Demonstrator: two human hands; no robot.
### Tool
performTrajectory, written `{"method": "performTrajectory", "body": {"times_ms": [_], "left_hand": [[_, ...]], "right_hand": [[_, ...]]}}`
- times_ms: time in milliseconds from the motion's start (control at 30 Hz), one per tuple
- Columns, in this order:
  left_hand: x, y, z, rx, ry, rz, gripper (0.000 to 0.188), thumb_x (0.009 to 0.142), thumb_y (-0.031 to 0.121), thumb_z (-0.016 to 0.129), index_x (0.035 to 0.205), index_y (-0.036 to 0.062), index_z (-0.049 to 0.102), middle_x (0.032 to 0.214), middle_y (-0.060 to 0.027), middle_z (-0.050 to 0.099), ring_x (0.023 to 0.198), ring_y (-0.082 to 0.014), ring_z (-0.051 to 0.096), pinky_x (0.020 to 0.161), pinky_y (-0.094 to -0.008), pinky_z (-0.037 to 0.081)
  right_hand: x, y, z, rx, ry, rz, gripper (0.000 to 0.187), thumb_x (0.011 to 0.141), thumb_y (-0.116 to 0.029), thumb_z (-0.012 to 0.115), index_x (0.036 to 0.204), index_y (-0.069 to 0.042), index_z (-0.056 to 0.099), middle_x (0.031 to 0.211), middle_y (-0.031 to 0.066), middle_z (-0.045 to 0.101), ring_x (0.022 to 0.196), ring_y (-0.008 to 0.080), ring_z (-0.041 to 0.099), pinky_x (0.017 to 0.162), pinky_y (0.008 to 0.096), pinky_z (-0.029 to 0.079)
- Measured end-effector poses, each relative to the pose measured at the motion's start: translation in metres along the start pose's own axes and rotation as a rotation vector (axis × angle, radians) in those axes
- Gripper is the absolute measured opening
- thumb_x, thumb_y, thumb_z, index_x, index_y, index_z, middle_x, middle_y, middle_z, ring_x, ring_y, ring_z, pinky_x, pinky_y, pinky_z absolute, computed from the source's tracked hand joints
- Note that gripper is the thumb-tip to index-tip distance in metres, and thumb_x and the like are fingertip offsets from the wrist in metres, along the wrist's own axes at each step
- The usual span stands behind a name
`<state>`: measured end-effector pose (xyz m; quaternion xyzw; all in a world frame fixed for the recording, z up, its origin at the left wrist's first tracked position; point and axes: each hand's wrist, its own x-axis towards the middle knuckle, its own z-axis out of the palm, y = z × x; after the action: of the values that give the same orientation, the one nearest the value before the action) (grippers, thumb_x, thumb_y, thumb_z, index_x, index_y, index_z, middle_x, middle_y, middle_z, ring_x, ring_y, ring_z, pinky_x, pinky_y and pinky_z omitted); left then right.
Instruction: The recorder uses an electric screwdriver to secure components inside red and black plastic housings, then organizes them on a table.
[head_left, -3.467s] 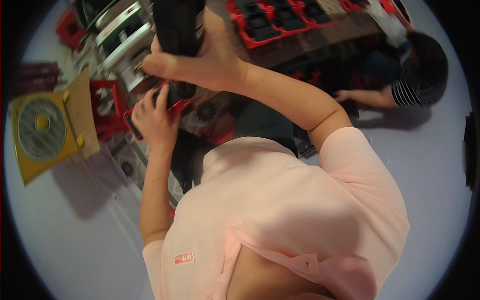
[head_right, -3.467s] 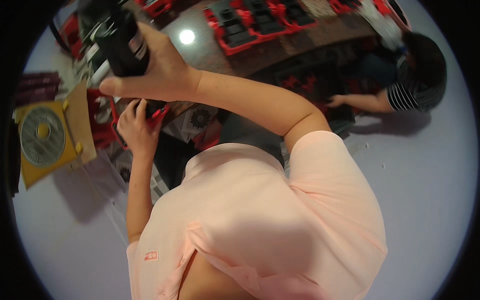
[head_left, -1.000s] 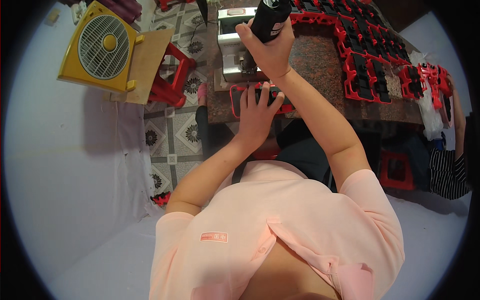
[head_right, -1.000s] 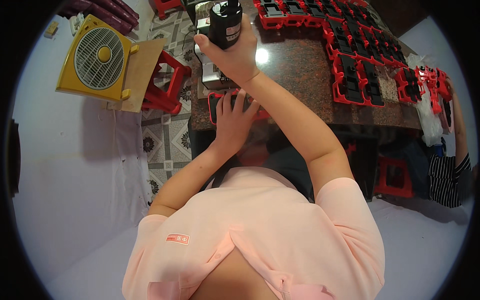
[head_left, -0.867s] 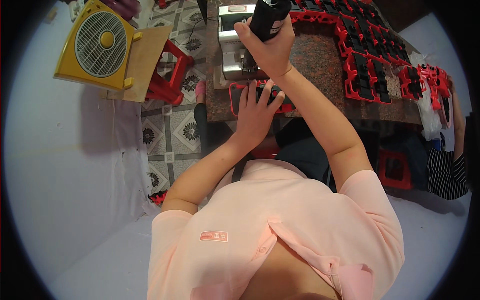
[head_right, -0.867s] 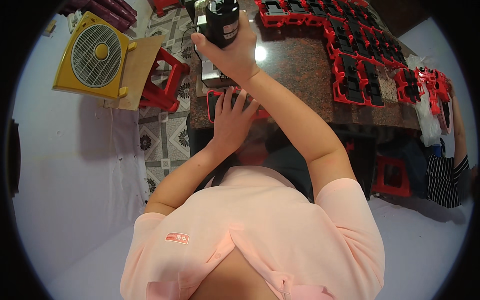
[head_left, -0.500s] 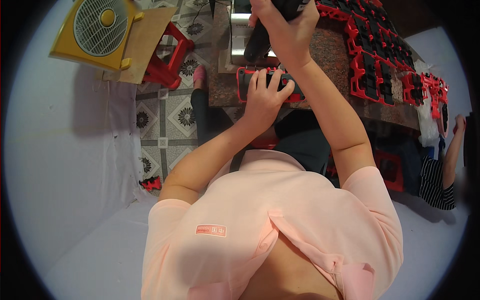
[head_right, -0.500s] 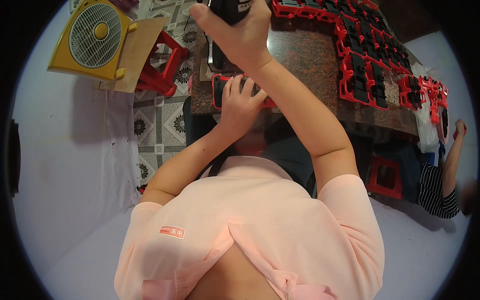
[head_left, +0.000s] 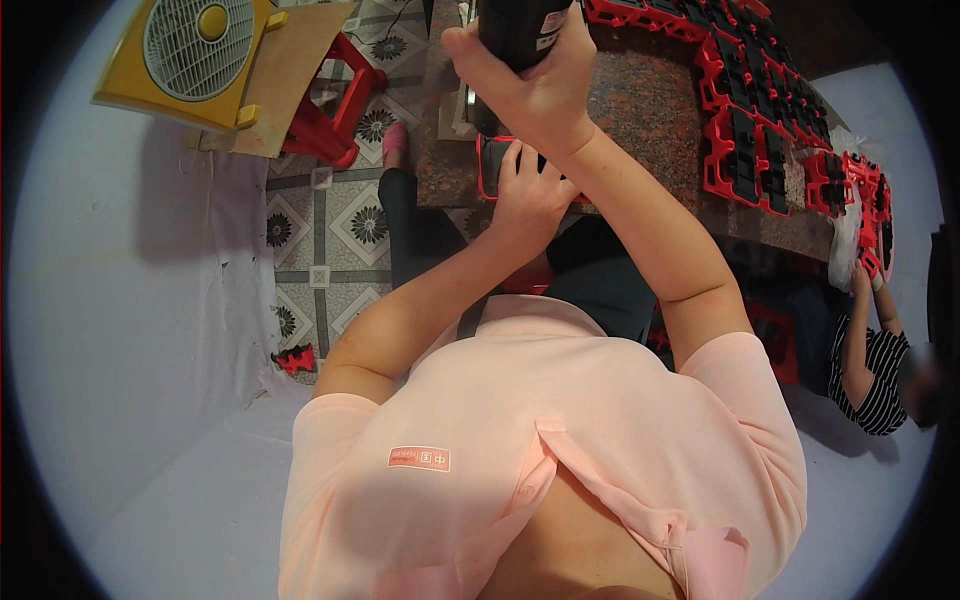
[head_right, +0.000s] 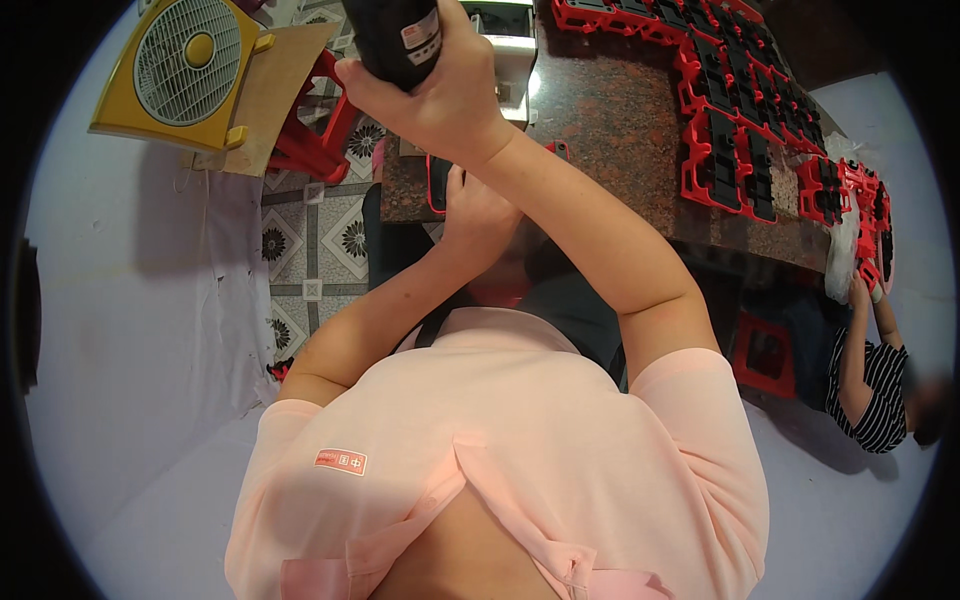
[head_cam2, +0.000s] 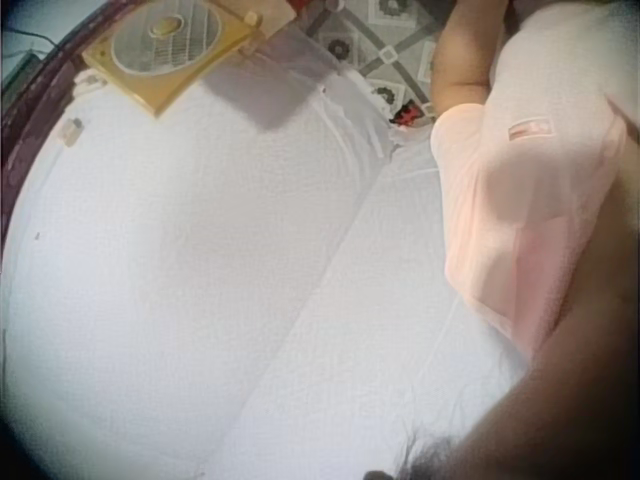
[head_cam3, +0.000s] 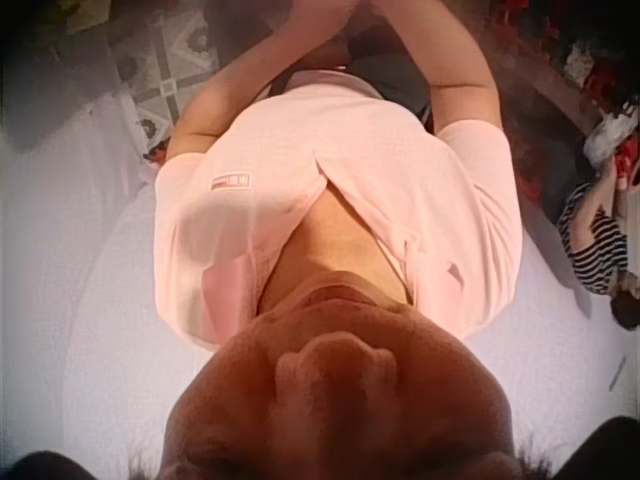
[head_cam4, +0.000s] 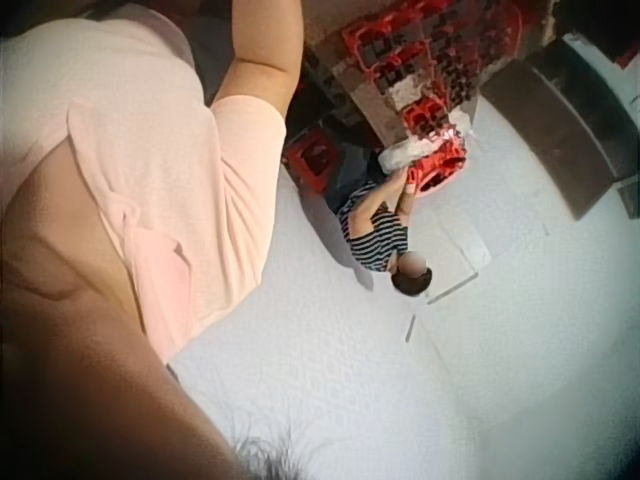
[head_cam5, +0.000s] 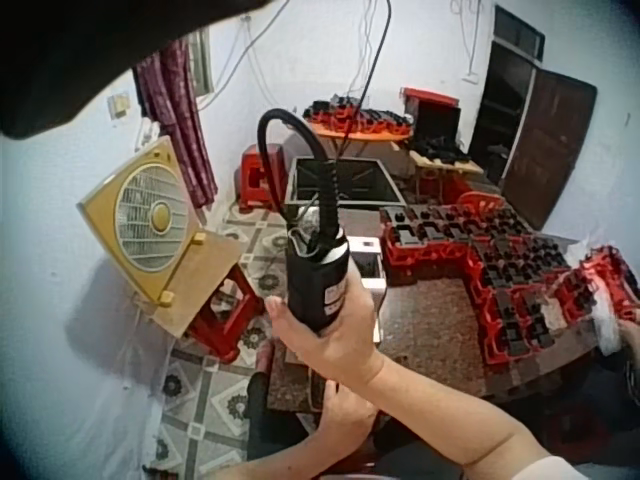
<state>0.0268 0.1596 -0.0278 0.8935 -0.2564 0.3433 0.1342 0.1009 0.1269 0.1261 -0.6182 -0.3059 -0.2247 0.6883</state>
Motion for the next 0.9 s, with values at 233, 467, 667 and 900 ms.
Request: {"method": "performTrajectory", "body": {"times_ms": [233, 467, 667, 900], "left_hand": [[0.000, -0.001, -0.004, -0.140, 0.000, -0.040, 0.041, 0.076, 0.010, 0.070, 0.116, 0.0192, 0.066, 0.124, -0.0119, 0.058, 0.117, -0.0385, 0.054, 0.103, -0.0533, 0.042], [0.006, 0.000, -0.001, -0.144, -0.082, -0.019, 0.046, 0.072, 0.008, 0.074, 0.116, 0.0195, 0.064, 0.127, -0.0125, 0.057, 0.117, -0.0397, 0.052, 0.104, -0.0518, 0.041], [0.008, -0.001, -0.005, -0.177, -0.050, -0.024, 0.047, 0.073, 0.007, 0.073, 0.117, 0.0190, 0.062, 0.128, -0.0134, 0.056, 0.115, -0.0391, 0.052, 0.102, -0.0514, 0.041], [0.019, -0.012, 0.001, -0.150, -0.113, -0.029, 0.050, 0.072, 0.003, 0.073, 0.118, 0.0185, 0.061, 0.128, -0.0136, 0.054, 0.117, -0.0387, 0.050, 0.104, -0.0514, 0.040]], "right_hand": [[0.009, -0.002, -0.013, 0.214, -0.183, 0.169, 0.028, 0.088, -0.015, 0.080, 0.102, -0.007, 0.058, 0.077, -0.0003, 0.062, 0.061, 0.0091, 0.058, 0.055, 0.0242, 0.047], [0.015, 0.014, -0.031, 0.127, 0.001, 0.071, 0.022, 0.093, -0.020, 0.074, 0.080, -0.008, 0.060, 0.066, 0.0005, 0.062, 0.055, 0.0080, 0.057, 0.050, 0.0250, 0.043], [0.018, -0.005, -0.020, 0.075, -0.012, -0.146, 0.019, 0.090, -0.015, 0.078, 0.086, -0.008, 0.060, 0.067, -0.0007, 0.063, 0.055, 0.0075, 0.058, 0.049, 0.0225, 0.044], [0.021, 0.031, -0.044, -0.024, 0.020, -0.323, 0.019, 0.093, -0.006, 0.073, 0.095, -0.007, 0.054, 0.068, 0.0000, 0.059, 0.053, 0.0075, 0.052, 0.048, 0.0242, 0.040]]}}
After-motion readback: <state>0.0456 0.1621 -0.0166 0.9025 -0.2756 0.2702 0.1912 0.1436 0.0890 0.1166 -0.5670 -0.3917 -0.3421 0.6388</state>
